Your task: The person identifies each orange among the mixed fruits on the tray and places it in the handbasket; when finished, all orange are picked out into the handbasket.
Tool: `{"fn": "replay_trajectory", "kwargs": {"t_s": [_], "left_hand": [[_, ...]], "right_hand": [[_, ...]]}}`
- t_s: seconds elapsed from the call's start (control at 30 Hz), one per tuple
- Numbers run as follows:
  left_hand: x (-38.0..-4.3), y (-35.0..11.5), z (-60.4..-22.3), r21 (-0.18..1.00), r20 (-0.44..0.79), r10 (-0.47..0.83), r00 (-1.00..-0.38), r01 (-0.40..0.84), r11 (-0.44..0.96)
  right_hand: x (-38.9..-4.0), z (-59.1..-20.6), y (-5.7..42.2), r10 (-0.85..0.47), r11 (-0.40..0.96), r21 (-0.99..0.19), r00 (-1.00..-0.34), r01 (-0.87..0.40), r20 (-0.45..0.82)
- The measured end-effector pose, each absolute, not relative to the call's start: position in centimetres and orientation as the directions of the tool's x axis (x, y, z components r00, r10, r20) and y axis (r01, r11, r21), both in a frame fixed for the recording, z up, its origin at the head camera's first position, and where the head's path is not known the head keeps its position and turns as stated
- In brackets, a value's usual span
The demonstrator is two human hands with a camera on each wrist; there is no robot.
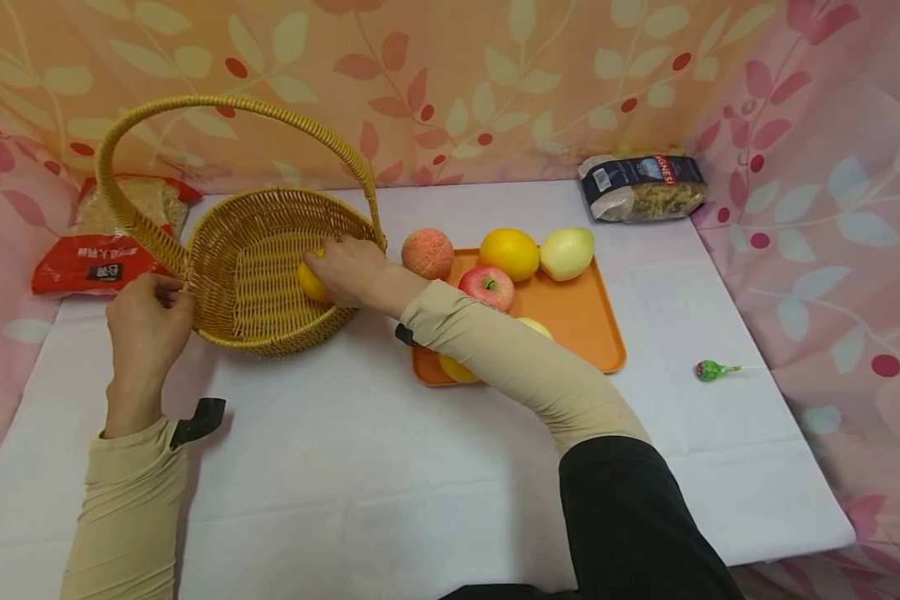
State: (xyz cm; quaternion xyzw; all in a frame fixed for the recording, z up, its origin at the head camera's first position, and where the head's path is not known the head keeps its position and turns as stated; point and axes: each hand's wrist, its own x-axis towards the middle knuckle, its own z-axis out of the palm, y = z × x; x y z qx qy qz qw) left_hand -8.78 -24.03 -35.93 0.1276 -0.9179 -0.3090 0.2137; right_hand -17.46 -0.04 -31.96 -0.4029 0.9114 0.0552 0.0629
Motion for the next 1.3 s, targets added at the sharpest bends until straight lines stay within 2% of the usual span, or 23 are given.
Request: {"fn": "replay_trajectory", "kwargs": {"t_s": [0.23, 0.43, 0.57, 0.73, 0.87, 1.07, 1.17, 1.3], "left_hand": [[-8.7, -24.2, -35.8, 0.622, 0.282, -0.371, -0.885, -0.126, 0.773], [-8.6, -24.2, -35.9, 0.623, 0.284, -0.372, -0.884, -0.125, 0.772], [-8.8, -24.1, -35.8, 0.622, 0.294, -0.365, -0.883, -0.113, 0.775], [-8.9, -24.1, -35.8, 0.619, 0.309, -0.358, -0.881, -0.1, 0.779], [-9.0, -24.1, -35.8, 0.621, 0.315, -0.359, -0.879, -0.095, 0.778], [-9.0, -24.2, -35.8, 0.623, 0.299, -0.366, -0.881, -0.11, 0.775], [-9.0, -24.1, -35.9, 0.622, 0.297, -0.366, -0.882, -0.113, 0.775], [-8.9, -24.1, -35.9, 0.622, 0.297, -0.365, -0.882, -0.111, 0.775]], "right_hand": [[-17.4, -31.0, 0.5, -0.745, 0.65, 0.062, -0.651, -0.757, -0.146], [-16.5, -29.2, 2.1, -0.761, 0.646, -0.012, -0.642, -0.764, -0.099], [-15.5, -27.9, 4.7, -0.788, 0.609, -0.073, -0.613, -0.79, 0.058], [-14.6, -26.9, 8.8, -0.777, 0.558, -0.078, -0.554, -0.826, 0.3], [-14.7, -26.6, 11.8, -0.735, 0.568, -0.072, -0.544, -0.82, 0.406], [-16.1, -27.0, 16.2, -0.667, 0.646, -0.091, -0.618, -0.758, 0.417], [-17.1, -27.6, 18.2, -0.624, 0.709, -0.117, -0.695, -0.696, 0.356], [-18.3, -28.8, 20.5, -0.565, 0.787, -0.155, -0.798, -0.598, 0.211]]}}
